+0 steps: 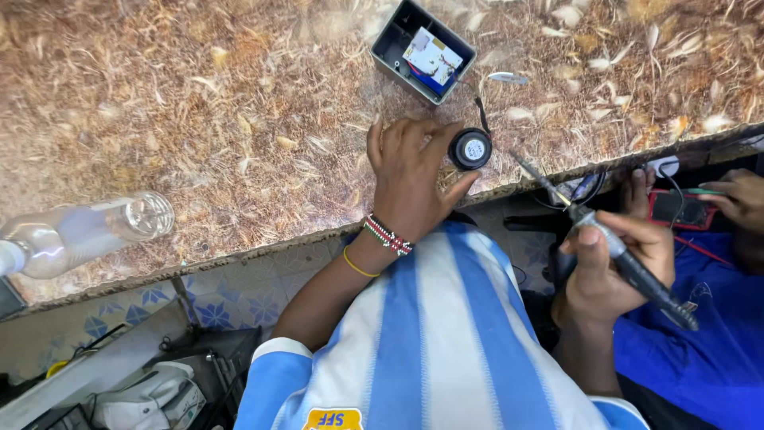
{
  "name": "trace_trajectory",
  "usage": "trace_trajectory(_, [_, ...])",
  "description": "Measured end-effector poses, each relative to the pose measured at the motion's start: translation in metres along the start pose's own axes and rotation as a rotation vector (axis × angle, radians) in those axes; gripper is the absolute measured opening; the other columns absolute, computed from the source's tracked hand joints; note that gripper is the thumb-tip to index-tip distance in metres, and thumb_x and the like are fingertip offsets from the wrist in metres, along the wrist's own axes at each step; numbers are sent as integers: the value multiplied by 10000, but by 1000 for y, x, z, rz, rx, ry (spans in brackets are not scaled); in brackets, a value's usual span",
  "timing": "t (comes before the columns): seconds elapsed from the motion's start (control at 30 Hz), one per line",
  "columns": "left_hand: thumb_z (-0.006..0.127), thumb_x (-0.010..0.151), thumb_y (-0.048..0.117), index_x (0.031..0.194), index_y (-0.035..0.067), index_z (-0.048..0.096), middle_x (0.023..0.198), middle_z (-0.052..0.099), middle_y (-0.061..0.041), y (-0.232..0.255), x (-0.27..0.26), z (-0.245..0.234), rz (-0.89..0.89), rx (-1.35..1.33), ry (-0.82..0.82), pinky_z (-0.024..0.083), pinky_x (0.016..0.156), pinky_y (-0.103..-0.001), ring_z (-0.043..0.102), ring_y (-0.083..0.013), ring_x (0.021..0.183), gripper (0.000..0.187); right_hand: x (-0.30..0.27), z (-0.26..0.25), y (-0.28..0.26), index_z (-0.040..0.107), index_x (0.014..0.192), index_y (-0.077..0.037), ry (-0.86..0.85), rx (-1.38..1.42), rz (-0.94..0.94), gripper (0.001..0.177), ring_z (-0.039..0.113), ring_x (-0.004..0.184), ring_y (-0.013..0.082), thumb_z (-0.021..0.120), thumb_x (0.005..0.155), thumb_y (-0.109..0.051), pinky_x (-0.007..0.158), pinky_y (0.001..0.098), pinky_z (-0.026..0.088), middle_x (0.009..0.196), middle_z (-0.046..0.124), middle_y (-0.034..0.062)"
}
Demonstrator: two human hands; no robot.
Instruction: The person works on a small electronic device, using a multimeter to test connections and a soldering iron to work on the components. They handle wires and small parts on a cluttered workbench.
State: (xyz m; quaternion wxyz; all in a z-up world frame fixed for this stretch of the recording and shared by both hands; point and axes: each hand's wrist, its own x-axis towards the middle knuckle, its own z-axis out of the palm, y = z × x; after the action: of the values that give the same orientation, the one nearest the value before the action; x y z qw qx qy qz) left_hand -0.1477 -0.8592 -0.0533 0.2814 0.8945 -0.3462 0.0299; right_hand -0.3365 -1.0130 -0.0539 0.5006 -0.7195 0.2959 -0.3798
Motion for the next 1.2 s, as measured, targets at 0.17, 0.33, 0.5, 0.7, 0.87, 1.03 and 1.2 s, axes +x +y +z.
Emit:
trace_trajectory(0.17, [818,841,545,1254,283,678,1185,659,-24,2,7,12,44,94,-58,289,1109,-566,550,-306,1136,508,13,10,-2,486,1060,18,77,122,-3,451,529,513,223,748,996,-343,499,320,438,708,474,152])
trace_trajectory(0.33, [866,789,447,1140,185,679,1147,656,-33,5,1,13,1,0,-62,296,1097,-501,567,-286,1097,476,12,15,-4,501,1042,-6,95,176,91,444,510,522,201,780,960,-341,500,323,444,754,472,117])
trace_trajectory(0.5, [659,731,65,1285,159,674,1292,609,-75,-5,4,5,55,-80,-184,271,1138,-528,559,-295,1186,562,11,11,16,546,1078,3,-2,191,164,415,525,481,206,759,974,-338,517,291,463,667,540,170])
trace_trajectory(0.7, [640,959,234,1269,96,662,1235,605,-136,-10,9,8,82,-176,-143,410,992,-483,560,-347,1109,340,16,20,27,500,963,50,-6,219,150,454,529,477,213,675,1021,-364,379,324,470,1697,226,340])
trace_trajectory(0.87, [604,1018,318,1139,129,719,1121,603,-109,-11,21,16,62,-213,-113,429,831,-461,554,-330,978,252,7,23,41,430,1282,-23,2,326,247,424,484,469,204,667,1060,-294,446,357,509,729,484,162])
trace_trajectory(1.03, [707,978,277,1022,115,768,1013,649,-94,-15,27,20,85,-259,-105,432,795,-437,583,-308,903,179,6,29,35,400,1439,2,-1,266,274,566,546,493,201,685,1052,-297,473,354,559,863,570,204])
trace_trajectory(1.2, [699,985,283,1028,121,766,1022,659,-103,-14,28,19,51,-270,-121,439,826,-416,599,-297,918,180,7,28,28,602,978,130,-4,128,298,476,590,547,238,678,1054,-334,495,353,587,1687,200,22])
